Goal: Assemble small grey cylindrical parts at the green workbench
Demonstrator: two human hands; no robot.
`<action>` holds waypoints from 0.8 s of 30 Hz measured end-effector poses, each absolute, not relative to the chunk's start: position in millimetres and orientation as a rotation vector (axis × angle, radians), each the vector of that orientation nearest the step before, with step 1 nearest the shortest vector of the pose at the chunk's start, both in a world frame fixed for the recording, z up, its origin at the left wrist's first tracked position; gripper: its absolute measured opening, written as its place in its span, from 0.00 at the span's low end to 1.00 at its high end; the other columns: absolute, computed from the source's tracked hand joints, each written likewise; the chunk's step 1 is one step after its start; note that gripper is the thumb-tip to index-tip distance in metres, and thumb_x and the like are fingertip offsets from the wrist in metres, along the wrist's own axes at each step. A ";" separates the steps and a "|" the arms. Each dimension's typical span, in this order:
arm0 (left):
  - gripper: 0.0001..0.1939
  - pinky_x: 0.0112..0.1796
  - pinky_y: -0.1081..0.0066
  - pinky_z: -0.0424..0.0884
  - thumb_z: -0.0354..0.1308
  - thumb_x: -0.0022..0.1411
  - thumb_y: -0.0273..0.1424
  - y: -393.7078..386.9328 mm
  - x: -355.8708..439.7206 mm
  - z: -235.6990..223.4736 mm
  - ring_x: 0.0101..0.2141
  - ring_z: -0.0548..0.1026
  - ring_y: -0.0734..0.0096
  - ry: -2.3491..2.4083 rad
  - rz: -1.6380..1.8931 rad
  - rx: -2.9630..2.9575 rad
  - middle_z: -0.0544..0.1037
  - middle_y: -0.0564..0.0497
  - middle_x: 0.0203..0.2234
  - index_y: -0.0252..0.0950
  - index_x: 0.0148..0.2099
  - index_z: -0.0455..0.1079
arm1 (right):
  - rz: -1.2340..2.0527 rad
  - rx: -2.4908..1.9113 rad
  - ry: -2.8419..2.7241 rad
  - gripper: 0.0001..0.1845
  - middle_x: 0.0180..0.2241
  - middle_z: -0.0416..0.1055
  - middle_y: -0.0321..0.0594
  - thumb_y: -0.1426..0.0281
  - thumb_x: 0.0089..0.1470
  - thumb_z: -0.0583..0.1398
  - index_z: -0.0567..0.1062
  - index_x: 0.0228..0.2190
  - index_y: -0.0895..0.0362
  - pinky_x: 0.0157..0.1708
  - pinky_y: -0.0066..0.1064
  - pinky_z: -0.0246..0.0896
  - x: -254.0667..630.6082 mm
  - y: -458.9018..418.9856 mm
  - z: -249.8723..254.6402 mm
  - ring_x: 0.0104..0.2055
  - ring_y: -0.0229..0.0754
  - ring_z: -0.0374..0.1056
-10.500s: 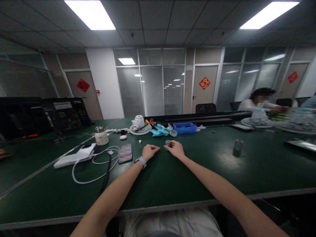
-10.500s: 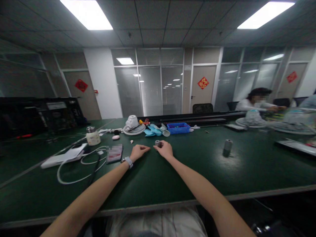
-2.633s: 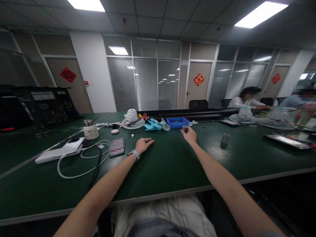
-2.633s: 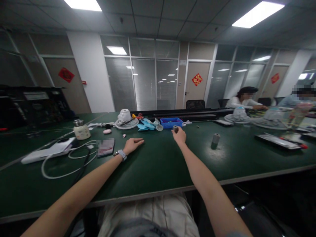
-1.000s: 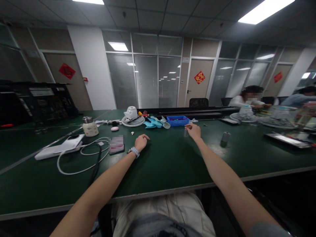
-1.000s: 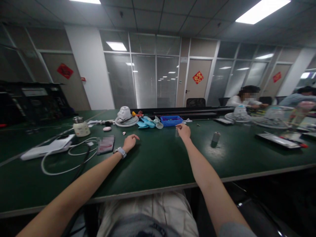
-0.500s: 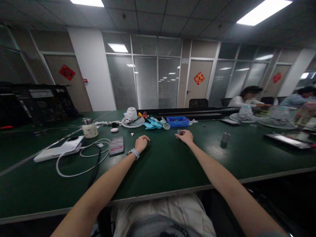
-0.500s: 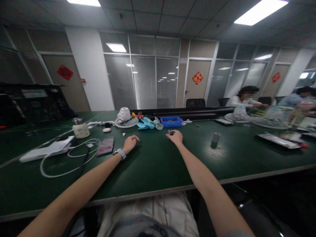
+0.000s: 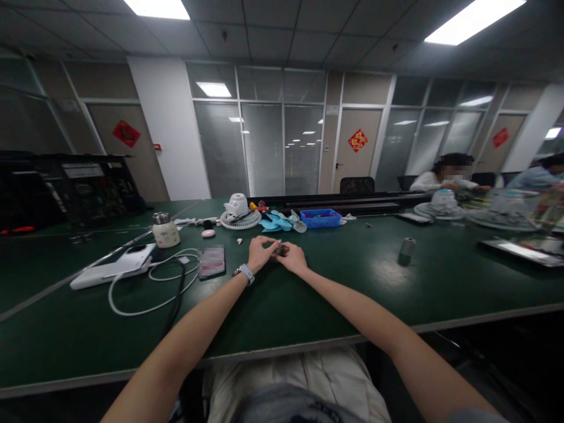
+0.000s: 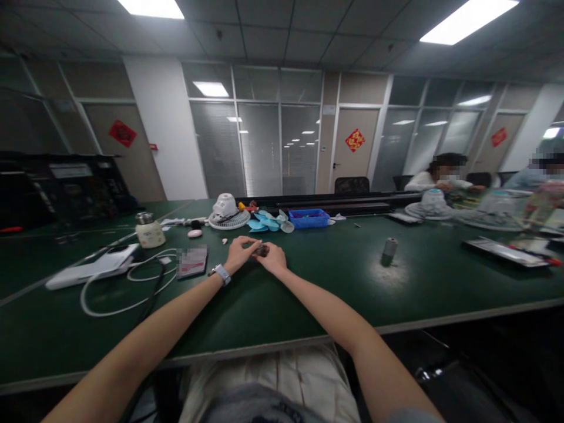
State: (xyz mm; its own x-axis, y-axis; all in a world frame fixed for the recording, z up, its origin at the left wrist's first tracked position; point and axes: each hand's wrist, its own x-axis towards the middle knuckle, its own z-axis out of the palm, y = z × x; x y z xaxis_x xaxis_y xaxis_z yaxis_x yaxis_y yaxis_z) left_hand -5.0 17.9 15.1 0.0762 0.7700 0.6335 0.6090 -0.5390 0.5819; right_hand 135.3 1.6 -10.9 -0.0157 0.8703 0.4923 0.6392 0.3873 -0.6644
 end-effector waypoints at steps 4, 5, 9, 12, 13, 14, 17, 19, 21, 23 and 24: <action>0.20 0.42 0.70 0.64 0.53 0.56 0.46 26.9 -12.6 16.5 0.39 0.72 0.67 1.476 1.537 2.091 0.79 0.47 0.35 0.37 0.38 0.77 | 0.351 -1.334 -1.724 0.23 0.35 0.76 0.39 0.59 0.42 0.65 0.73 0.41 0.54 0.36 0.30 0.67 135.0 1.4 -12.5 0.35 0.42 0.73; 0.20 0.41 0.70 0.65 0.53 0.56 0.46 28.7 -15.7 14.6 0.38 0.73 0.67 1.495 1.512 2.084 0.79 0.48 0.35 0.37 0.39 0.77 | 0.358 -1.330 -1.720 0.23 0.35 0.76 0.39 0.59 0.41 0.65 0.74 0.41 0.54 0.36 0.30 0.67 135.3 1.1 -12.4 0.35 0.42 0.73; 0.18 0.33 0.72 0.65 0.56 0.53 0.45 33.8 -27.2 0.9 0.31 0.74 0.68 1.513 1.085 2.144 0.80 0.50 0.30 0.39 0.38 0.78 | 0.344 -1.348 -1.684 0.23 0.35 0.76 0.40 0.60 0.39 0.67 0.75 0.39 0.55 0.36 0.29 0.67 148.8 1.3 -5.4 0.35 0.42 0.73; 0.15 0.33 0.74 0.65 0.58 0.52 0.45 35.5 -29.3 -6.4 0.32 0.75 0.68 1.492 0.901 2.194 0.80 0.52 0.30 0.42 0.37 0.78 | 0.259 -1.409 -1.602 0.23 0.36 0.76 0.40 0.59 0.39 0.66 0.75 0.39 0.54 0.36 0.30 0.67 180.6 7.0 6.2 0.36 0.42 0.73; 0.15 0.33 0.74 0.65 0.58 0.51 0.45 35.5 -28.8 -7.2 0.32 0.75 0.67 1.495 0.883 2.203 0.80 0.52 0.31 0.43 0.36 0.78 | 0.201 -1.445 -1.553 0.22 0.36 0.76 0.41 0.58 0.40 0.65 0.75 0.39 0.54 0.36 0.30 0.66 195.4 9.8 10.3 0.37 0.43 0.72; 0.15 0.34 0.74 0.65 0.59 0.51 0.45 35.3 -28.1 -7.3 0.33 0.75 0.67 1.498 0.871 2.208 0.80 0.52 0.31 0.44 0.36 0.78 | 0.131 -1.492 -1.490 0.22 0.37 0.76 0.41 0.58 0.41 0.65 0.75 0.39 0.54 0.37 0.31 0.66 211.6 12.8 14.1 0.38 0.43 0.72; 0.18 0.35 0.74 0.65 0.57 0.53 0.46 34.0 -26.4 -5.4 0.34 0.75 0.67 1.521 0.891 2.190 0.80 0.51 0.32 0.42 0.41 0.77 | -0.062 -1.665 -1.290 0.22 0.37 0.76 0.44 0.58 0.43 0.63 0.74 0.41 0.54 0.39 0.34 0.65 261.6 20.8 20.0 0.40 0.46 0.71; 0.22 0.34 0.73 0.66 0.54 0.56 0.46 33.6 -26.6 -4.7 0.33 0.75 0.67 1.550 0.980 2.158 0.79 0.48 0.33 0.39 0.46 0.75 | -0.125 -1.759 -1.212 0.22 0.37 0.75 0.46 0.58 0.43 0.63 0.74 0.41 0.54 0.39 0.34 0.64 289.4 25.1 17.3 0.40 0.47 0.71; 0.23 0.33 0.73 0.66 0.51 0.58 0.45 34.5 -27.6 -5.3 0.33 0.74 0.67 1.594 1.101 2.094 0.78 0.46 0.34 0.36 0.48 0.73 | -0.132 -1.827 -1.184 0.22 0.37 0.75 0.46 0.58 0.43 0.63 0.74 0.40 0.55 0.38 0.34 0.64 309.2 29.1 9.7 0.40 0.48 0.72; 0.21 0.34 0.73 0.66 0.50 0.60 0.42 36.6 -28.5 -7.2 0.35 0.74 0.68 1.630 1.196 2.016 0.78 0.45 0.35 0.36 0.48 0.72 | -0.097 -1.881 -1.183 0.22 0.37 0.75 0.47 0.58 0.42 0.64 0.75 0.39 0.55 0.36 0.34 0.64 320.8 33.2 0.1 0.39 0.49 0.72; 0.20 0.34 0.73 0.66 0.50 0.60 0.40 38.1 -28.9 -8.4 0.34 0.74 0.68 1.652 1.204 1.980 0.78 0.45 0.35 0.36 0.48 0.72 | -0.068 -1.903 -1.189 0.22 0.37 0.75 0.47 0.57 0.42 0.64 0.75 0.39 0.55 0.35 0.34 0.65 324.1 35.2 -4.2 0.39 0.49 0.72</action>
State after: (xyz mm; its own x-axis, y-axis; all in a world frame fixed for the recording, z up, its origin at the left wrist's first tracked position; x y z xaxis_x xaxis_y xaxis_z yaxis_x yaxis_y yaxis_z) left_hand -28.9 38.1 -8.4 -0.0092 0.9135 0.4067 0.6672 -0.2973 0.6830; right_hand 324.1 35.2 -4.2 0.5426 0.7055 0.4559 0.7531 -0.1683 -0.6360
